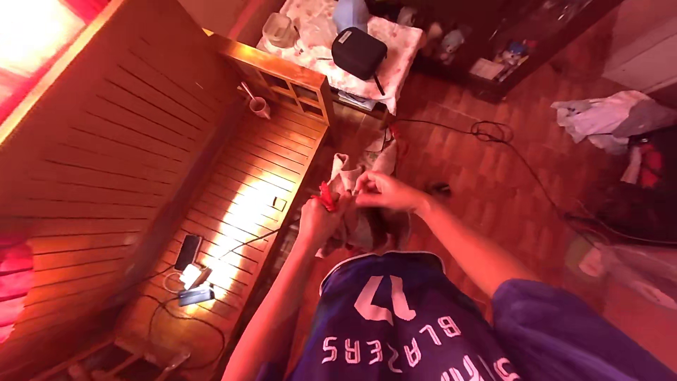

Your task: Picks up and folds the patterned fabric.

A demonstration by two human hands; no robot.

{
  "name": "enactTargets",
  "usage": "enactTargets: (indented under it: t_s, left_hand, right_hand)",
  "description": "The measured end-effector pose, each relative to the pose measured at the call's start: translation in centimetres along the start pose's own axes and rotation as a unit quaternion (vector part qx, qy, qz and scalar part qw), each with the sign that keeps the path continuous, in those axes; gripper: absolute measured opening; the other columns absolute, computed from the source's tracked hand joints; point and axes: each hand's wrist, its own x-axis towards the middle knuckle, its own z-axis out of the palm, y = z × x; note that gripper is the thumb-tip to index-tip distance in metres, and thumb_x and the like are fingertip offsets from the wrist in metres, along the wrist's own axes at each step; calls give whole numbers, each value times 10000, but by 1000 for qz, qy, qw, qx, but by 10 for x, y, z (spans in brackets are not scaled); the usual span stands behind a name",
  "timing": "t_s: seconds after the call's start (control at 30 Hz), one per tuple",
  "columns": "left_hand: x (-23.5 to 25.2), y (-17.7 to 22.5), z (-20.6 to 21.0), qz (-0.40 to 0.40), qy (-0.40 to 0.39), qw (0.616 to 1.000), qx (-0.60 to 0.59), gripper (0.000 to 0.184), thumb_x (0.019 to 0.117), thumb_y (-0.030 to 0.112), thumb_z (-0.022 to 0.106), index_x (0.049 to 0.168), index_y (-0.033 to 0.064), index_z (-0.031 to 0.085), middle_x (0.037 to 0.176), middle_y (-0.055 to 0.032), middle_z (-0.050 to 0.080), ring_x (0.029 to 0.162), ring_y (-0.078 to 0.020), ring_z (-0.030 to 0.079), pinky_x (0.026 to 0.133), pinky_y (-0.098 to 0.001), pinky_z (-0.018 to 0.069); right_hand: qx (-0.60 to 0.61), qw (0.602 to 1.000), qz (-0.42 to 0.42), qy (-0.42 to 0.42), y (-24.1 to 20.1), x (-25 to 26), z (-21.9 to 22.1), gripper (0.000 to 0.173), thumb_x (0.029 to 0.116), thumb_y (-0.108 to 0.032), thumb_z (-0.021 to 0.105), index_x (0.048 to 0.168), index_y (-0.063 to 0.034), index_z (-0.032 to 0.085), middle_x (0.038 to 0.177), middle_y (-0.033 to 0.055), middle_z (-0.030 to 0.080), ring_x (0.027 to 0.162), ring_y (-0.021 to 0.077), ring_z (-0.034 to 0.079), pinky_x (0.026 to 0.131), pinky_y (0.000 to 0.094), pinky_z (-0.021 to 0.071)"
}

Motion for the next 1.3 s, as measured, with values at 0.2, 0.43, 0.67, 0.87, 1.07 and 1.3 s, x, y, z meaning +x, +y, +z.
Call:
enactTargets:
  t_s: [0.2, 0.43, 0.67, 0.87, 1.07, 1.3]
  left_hand:
    - [-2, -13, -6, 34, 46, 992, -113, 245, 1018, 236, 613, 863, 56, 674, 671, 40, 576, 598, -35, 540, 614, -280, 494]
    - [-18, -21, -50, -18, 141, 974, -178, 231, 1038, 150, 598, 820, 84, 628, 595, 96, 532, 500, 27, 498, 506, -160, 455]
    - [-28, -89, -75, -49, 175, 968, -171, 269, 1027, 164, 606, 767, 95, 605, 577, 98, 516, 505, 20, 490, 526, -177, 450]
    - [-42, -110, -66, -106, 177, 965, -163, 238, 1026, 163, 612, 817, 51, 627, 621, 78, 528, 544, 16, 500, 571, -195, 458]
    - [-48, -124, -63, -116, 168, 967, -153, 249, 1035, 209, 612, 861, 38, 660, 643, 57, 551, 566, 4, 507, 593, -220, 463]
    - [-54, -130, -69, -141, 187, 956, -175, 224, 1027, 210, 631, 947, 7, 681, 716, 11, 588, 624, -38, 532, 641, -270, 491]
  right_hand:
    - [-151, 972, 124, 128, 100, -35, 23, 396, 995, -215, 658, 1232, 102, 643, 1208, 274, 660, 1132, 360, 644, 1028, 482, 493]
    - [19, 952, 240, 190, 137, -30, 14, 336, 1048, -171, 574, 1284, 61, 631, 1208, 232, 671, 1093, 268, 654, 1006, 425, 511]
    - [25, 975, 127, 182, 56, -5, -66, 237, 1028, -185, 614, 965, 32, 685, 791, 19, 655, 703, 34, 597, 728, 266, 534]
    - [15, 976, 154, 154, 36, -1, -52, 239, 1034, -189, 605, 972, 27, 689, 801, 20, 671, 710, 40, 619, 732, 271, 549]
    - [18, 973, 165, 161, 39, -4, -41, 224, 1035, -171, 600, 999, 31, 690, 814, 24, 674, 718, 45, 624, 738, 275, 555]
    - [23, 975, 122, 186, 15, -20, -25, 203, 1037, -197, 596, 1004, -31, 707, 780, -34, 686, 672, 2, 632, 668, 223, 563]
